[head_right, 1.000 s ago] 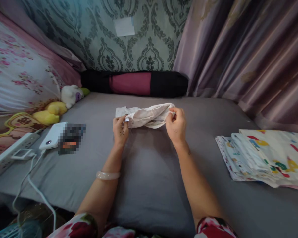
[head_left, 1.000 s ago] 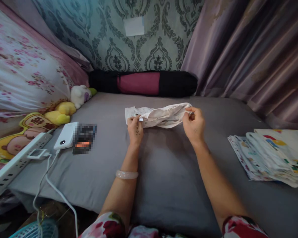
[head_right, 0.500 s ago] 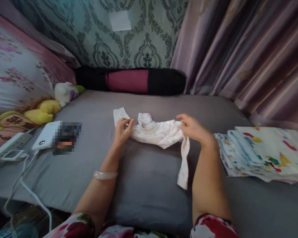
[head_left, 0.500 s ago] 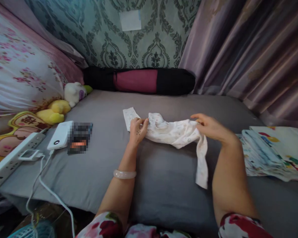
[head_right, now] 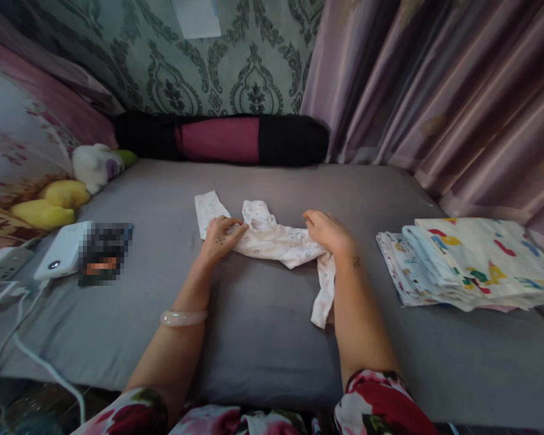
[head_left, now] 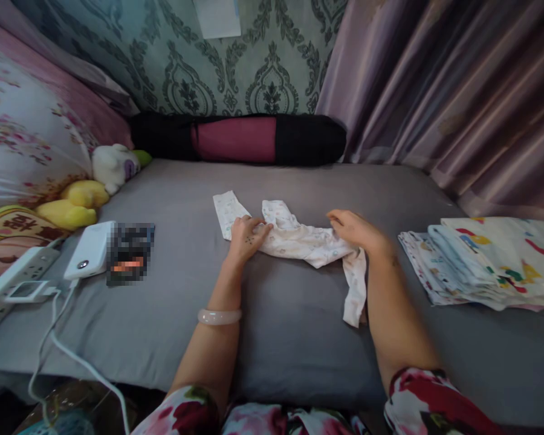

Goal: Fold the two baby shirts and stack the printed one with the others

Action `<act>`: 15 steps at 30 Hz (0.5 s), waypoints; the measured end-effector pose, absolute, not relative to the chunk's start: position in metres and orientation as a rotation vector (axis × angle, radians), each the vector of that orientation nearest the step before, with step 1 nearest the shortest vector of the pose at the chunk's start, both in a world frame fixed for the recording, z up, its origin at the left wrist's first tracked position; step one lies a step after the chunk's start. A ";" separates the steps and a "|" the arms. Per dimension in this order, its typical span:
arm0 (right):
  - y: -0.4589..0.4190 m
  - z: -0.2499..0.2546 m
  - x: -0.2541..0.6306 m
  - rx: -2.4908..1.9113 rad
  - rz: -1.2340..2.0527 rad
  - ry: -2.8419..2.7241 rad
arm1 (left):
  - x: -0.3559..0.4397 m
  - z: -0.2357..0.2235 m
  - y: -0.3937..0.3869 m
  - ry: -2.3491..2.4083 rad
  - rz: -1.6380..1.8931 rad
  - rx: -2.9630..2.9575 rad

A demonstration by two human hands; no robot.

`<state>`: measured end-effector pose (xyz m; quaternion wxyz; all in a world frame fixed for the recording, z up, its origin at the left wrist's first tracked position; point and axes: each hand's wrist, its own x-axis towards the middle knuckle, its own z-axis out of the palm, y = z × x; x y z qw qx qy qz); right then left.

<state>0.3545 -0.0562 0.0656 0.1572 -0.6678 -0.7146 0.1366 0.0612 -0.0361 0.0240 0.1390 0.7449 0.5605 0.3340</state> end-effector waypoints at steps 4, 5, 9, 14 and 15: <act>-0.052 0.056 0.326 -1.689 0.484 -2.129 | 0.060 0.023 -0.036 1.592 0.940 2.158; -0.051 0.053 0.322 -1.672 0.520 -2.146 | 0.060 0.022 -0.036 1.584 0.935 2.158; -0.047 0.044 0.314 -1.603 0.646 -2.202 | 0.059 0.022 -0.035 1.550 0.921 2.146; -0.046 0.041 0.317 -1.583 0.675 -2.174 | 0.060 0.021 -0.036 1.557 0.943 2.135; -0.046 0.042 0.317 -1.585 0.664 -2.160 | 0.061 0.022 -0.037 1.561 0.943 2.138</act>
